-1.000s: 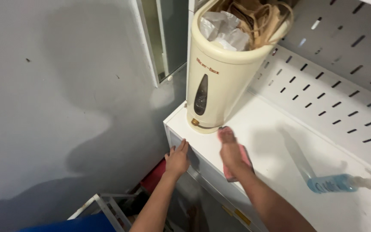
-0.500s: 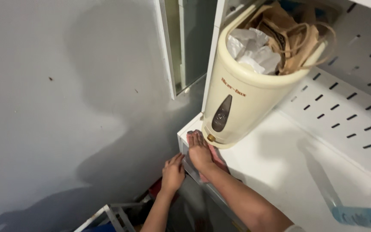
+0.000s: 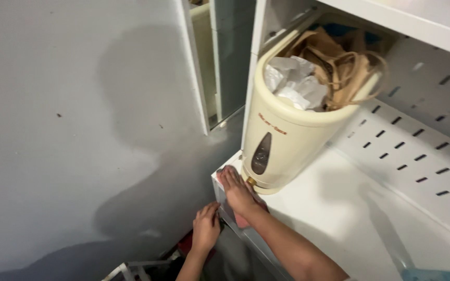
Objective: The person sprays a blue cleaning solution onto a white cabinet surface and wipes it with a pink cloth. They repeatedly spray and wipe different sections of the surface, moving the cloth back and forth to clean the area.
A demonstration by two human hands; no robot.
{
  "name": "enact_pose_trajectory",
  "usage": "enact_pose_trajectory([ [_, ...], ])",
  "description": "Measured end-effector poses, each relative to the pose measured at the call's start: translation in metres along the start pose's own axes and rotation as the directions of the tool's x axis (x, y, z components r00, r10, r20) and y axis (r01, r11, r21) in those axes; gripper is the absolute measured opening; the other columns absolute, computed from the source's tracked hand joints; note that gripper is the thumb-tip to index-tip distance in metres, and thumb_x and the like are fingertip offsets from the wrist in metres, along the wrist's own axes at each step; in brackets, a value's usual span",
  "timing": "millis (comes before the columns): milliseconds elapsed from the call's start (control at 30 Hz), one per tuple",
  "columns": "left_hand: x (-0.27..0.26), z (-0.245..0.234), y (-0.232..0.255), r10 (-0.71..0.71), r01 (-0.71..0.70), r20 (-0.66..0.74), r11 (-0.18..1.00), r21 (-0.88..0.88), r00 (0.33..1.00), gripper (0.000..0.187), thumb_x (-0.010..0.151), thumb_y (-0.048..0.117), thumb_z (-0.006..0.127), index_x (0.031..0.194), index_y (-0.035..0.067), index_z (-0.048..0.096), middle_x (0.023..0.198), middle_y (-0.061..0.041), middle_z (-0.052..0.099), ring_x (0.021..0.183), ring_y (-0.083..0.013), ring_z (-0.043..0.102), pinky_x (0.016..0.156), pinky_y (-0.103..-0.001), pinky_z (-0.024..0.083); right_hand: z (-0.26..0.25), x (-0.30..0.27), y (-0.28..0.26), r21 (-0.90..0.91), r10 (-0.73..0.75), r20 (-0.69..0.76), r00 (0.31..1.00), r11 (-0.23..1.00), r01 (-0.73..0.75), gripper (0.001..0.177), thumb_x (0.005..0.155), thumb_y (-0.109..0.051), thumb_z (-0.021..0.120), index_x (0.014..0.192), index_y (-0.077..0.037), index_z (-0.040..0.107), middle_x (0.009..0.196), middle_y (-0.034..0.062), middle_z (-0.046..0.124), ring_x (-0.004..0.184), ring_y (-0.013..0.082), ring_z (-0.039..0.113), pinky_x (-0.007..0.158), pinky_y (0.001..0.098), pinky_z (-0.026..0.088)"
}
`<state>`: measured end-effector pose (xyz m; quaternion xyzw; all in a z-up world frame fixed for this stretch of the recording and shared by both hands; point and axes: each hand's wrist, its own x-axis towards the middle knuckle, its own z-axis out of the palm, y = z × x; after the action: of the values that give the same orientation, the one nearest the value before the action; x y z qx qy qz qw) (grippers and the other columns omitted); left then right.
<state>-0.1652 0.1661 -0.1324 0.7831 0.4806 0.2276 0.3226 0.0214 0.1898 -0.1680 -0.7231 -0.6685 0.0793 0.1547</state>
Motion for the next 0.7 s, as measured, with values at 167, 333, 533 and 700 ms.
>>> enact_pose_trajectory([
  [167,0.007,0.018,0.031,0.029,-0.029,0.000,0.999,0.020,1.000,0.049,0.088,0.008,0.060,0.135,0.019,0.063,0.141,-0.002,0.059,0.130,-0.0285,0.052,0.103,-0.048,0.041,-0.022,-0.074,0.018,0.046,-0.188,-0.161,0.969,0.979,0.197,0.061,0.093,-0.004,0.051,0.153,-0.003,0.044,0.165,0.0178,0.037,0.156,0.0288,0.030,0.125,0.0497,0.029],
  [333,0.008,0.043,0.066,0.207,-0.204,-0.051,0.978,0.051,0.977,0.044,0.088,0.012,0.065,0.132,0.013,0.063,0.139,-0.006,0.060,0.130,-0.0308,0.051,0.106,-0.051,0.037,-0.070,-0.146,0.021,0.058,-0.015,-0.016,1.000,0.998,0.016,0.057,0.092,-0.007,0.058,0.148,-0.012,0.050,0.159,0.0095,0.041,0.150,0.0234,0.032,0.119,0.0544,0.025],
  [533,-0.004,0.073,0.098,0.382,-0.383,0.026,0.921,0.073,0.924,0.047,0.083,0.011,0.067,0.130,0.011,0.064,0.136,-0.008,0.060,0.129,-0.0313,0.051,0.107,-0.052,0.036,-0.093,-0.200,0.054,-0.020,0.215,-0.070,0.974,0.976,-0.217,0.061,0.088,-0.001,0.059,0.147,-0.016,0.052,0.160,0.0058,0.041,0.150,0.0202,0.034,0.121,0.0559,0.024],
  [700,-0.005,0.096,0.113,0.468,-0.479,0.115,0.873,0.093,0.876,0.048,0.085,0.014,0.066,0.133,0.009,0.062,0.139,-0.011,0.058,0.132,-0.0304,0.049,0.108,-0.053,0.034,-0.104,-0.241,0.098,-0.062,0.462,-0.088,0.883,0.882,-0.468,0.062,0.088,-0.001,0.062,0.146,-0.020,0.051,0.159,0.0011,0.041,0.150,0.0173,0.030,0.125,0.0573,0.020],
])
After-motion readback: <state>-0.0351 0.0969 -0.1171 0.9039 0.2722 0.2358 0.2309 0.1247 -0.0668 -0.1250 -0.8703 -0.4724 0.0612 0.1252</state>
